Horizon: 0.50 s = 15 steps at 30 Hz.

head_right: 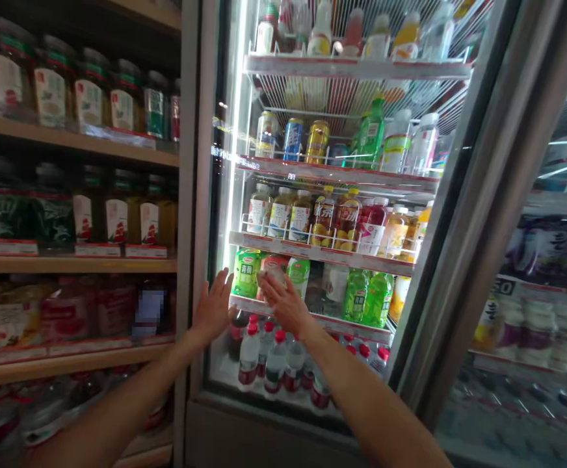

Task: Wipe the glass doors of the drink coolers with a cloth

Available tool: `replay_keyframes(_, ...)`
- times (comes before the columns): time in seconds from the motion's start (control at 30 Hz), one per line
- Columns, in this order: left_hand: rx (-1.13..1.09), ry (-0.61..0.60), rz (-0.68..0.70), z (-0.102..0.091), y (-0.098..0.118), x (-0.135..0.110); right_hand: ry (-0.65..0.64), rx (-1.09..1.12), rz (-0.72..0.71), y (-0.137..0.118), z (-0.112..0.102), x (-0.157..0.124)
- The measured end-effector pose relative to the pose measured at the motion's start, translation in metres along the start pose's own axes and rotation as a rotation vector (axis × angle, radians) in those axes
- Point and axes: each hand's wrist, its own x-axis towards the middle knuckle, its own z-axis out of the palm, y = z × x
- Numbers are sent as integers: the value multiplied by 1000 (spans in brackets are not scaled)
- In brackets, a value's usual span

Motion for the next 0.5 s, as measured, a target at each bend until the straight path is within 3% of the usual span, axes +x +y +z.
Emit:
replay_keyframes(0.13, 11, 32, -15, -4, -16, 4, 41, 8, 180, 25, -9, 41)
replay_keyframes(0.2, 13, 44, -17, -4, -23, 5, 61, 9, 214, 25, -9, 51)
replay_keyframes(0.4, 43, 30, -54, -5, -40, 2, 22, 35, -9, -14, 10, 38)
replay_keyframes(0.5, 47, 37, -53, -8, -50, 1, 30, 28, 32, -12, 8, 61)
